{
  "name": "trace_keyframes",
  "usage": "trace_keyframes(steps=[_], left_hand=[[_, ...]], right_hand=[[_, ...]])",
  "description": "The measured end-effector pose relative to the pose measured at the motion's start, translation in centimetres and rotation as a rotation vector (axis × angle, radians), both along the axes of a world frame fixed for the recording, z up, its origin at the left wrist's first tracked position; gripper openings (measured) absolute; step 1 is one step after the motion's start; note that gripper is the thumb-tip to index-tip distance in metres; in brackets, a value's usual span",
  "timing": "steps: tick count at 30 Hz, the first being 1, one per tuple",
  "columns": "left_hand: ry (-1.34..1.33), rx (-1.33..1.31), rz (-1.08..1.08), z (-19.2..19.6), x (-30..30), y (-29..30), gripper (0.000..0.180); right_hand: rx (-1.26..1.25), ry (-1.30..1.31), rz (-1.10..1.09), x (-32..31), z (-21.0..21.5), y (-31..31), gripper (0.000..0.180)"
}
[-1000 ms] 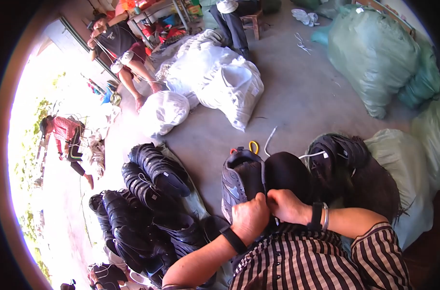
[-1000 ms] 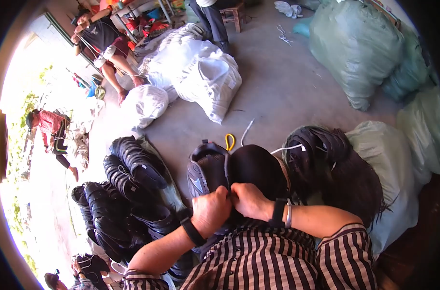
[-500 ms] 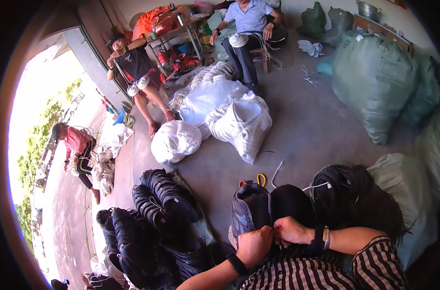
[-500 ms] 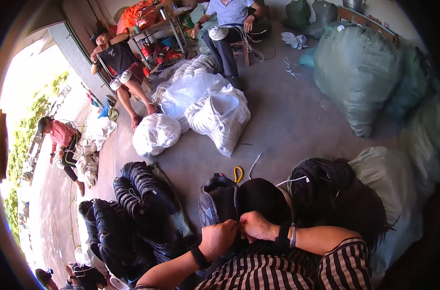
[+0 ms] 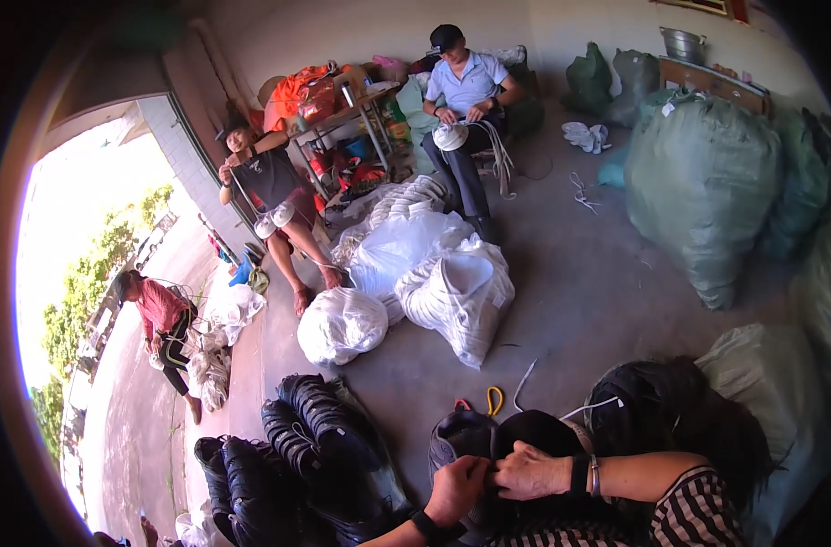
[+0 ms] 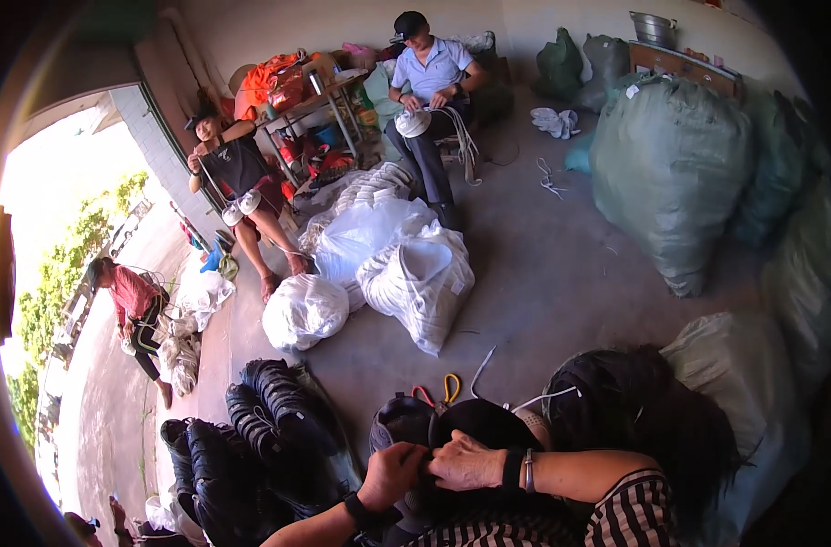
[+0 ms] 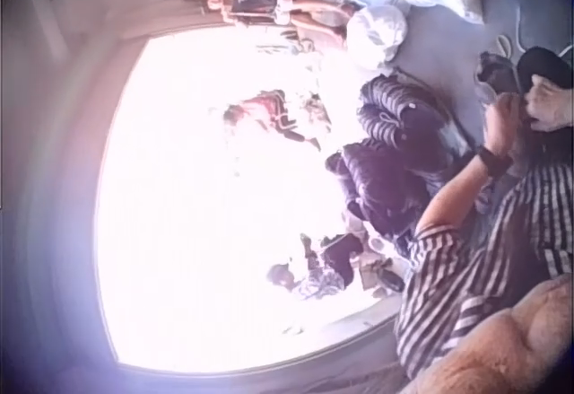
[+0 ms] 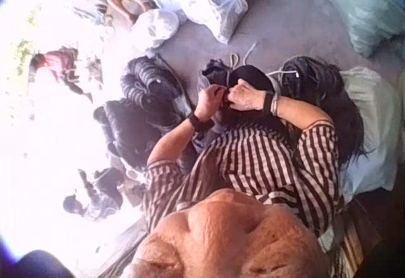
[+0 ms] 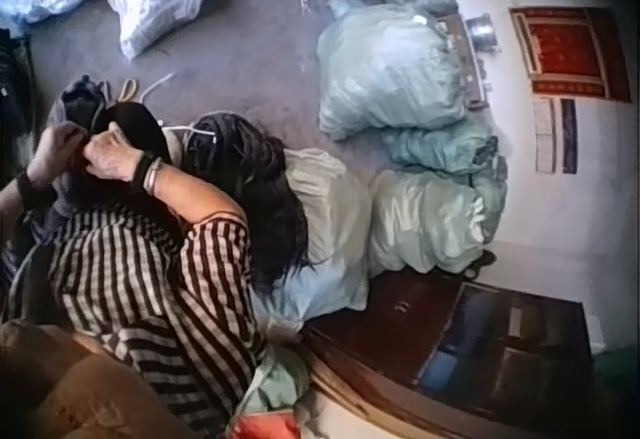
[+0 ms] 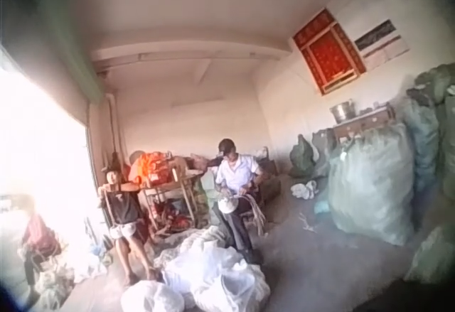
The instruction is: Lacing and tying shoelaces on black sneakers.
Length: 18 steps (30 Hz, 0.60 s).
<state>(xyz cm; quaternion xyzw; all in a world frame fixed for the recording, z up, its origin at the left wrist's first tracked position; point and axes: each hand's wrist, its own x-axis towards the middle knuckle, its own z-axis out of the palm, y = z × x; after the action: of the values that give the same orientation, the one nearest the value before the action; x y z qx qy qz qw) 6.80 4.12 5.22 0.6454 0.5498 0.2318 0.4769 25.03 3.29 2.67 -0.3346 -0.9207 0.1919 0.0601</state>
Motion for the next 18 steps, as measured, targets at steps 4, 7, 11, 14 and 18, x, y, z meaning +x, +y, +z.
trace_keyframes(steps=[4, 7, 11, 14, 18], left_hand=[[0.389, 0.09, -0.335, -2.0, 0.0, 1.8, 0.024], [0.906, 0.709, -1.13, -2.5, -0.2, 2.8, 0.018], [0.845, 0.347, -1.052, -2.9, -0.7, 4.4, 0.02], [0.814, 0.18, -1.038, -1.0, 0.7, 4.9, 0.021], [0.844, 0.089, -1.073, 0.7, 1.7, 5.3, 0.021]], right_hand=[[0.088, 0.207, -0.01, 0.9, -2.1, -0.5, 0.02], [0.177, 0.193, -0.015, 0.7, -2.5, -0.6, 0.02], [0.308, 0.236, 0.036, 0.2, -3.0, -0.1, 0.019], [0.392, 0.223, 0.055, -0.4, -4.5, 0.2, 0.014], [0.503, 0.18, 0.056, -1.1, -4.4, 1.0, 0.013]])
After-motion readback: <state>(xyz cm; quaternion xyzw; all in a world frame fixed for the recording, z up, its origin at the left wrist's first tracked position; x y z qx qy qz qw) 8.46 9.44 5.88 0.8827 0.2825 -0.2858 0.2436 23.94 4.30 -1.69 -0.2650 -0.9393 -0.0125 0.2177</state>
